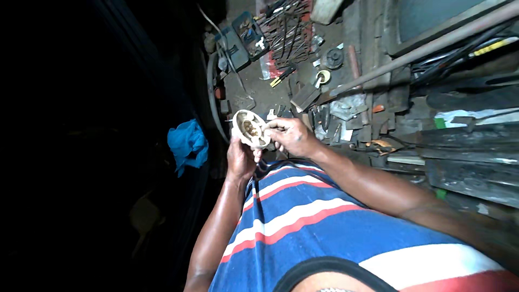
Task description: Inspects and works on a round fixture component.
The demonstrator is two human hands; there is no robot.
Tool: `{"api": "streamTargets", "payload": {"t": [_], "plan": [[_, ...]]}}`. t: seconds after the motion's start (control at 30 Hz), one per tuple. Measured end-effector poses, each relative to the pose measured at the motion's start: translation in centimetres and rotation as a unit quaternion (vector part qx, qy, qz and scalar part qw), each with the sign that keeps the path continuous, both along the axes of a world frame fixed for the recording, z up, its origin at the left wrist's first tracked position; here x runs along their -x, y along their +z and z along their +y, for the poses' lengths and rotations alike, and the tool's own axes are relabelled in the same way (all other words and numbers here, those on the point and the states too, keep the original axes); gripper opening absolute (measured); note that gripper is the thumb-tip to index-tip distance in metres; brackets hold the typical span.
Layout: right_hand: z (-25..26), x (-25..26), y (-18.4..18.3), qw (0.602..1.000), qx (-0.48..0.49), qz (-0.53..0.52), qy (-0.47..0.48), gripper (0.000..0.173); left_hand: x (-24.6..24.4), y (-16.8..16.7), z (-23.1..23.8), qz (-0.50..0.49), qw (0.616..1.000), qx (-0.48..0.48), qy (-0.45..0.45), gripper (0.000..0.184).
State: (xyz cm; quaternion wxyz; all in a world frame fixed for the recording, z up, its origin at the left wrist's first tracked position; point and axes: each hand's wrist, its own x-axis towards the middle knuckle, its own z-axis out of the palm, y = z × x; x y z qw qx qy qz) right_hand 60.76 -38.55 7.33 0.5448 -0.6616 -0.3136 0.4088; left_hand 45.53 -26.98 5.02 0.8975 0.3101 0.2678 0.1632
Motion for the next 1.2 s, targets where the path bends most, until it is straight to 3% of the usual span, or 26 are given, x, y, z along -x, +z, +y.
{"api": "streamTargets", "payload": {"t": [0.1, 0.2, 0.37, 0.73, 0.87, 1.03, 1.2], "plan": [[-0.3, 0.3, -0.5, 1.0, 0.005, -0.025, 0.006, 0.017, -0.2, -0.2, -0.2, 0.015, 1.0, 0.003, 0.018, 0.062], [-0.3, -0.1, -1.3, 0.991, 0.016, -0.123, 0.055, 0.018, 0.1, -1.5, -0.3, 0.002, 1.0, -0.01, 0.017, 0.066], [-0.1, -0.2, -2.6, 0.978, 0.025, -0.189, 0.089, 0.027, 0.5, -2.6, -0.6, 0.162, 0.967, -0.194, 0.019, 0.056], [-0.8, -0.6, -4.5, 0.986, 0.093, -0.102, 0.091, 0.023, -0.1, -3.1, -2.3, 0.205, 0.913, -0.346, -0.072, 0.035], [-1.0, -1.2, -6.1, 0.994, 0.086, 0.034, 0.05, 0.019, -0.1, -3.2, -2.3, 0.19, 0.891, -0.398, -0.103, 0.035], [-1.2, -1.0, -7.5, 0.975, 0.104, 0.194, 0.029, 0.025, -0.3, -3.7, -2.3, 0.185, 0.865, -0.453, -0.115, 0.035], [-1.1, -1.6, -7.6, 0.988, 0.101, 0.101, 0.055, 0.019, -0.5, -3.8, -2.6, 0.195, 0.876, -0.429, -0.104, 0.035]]}}
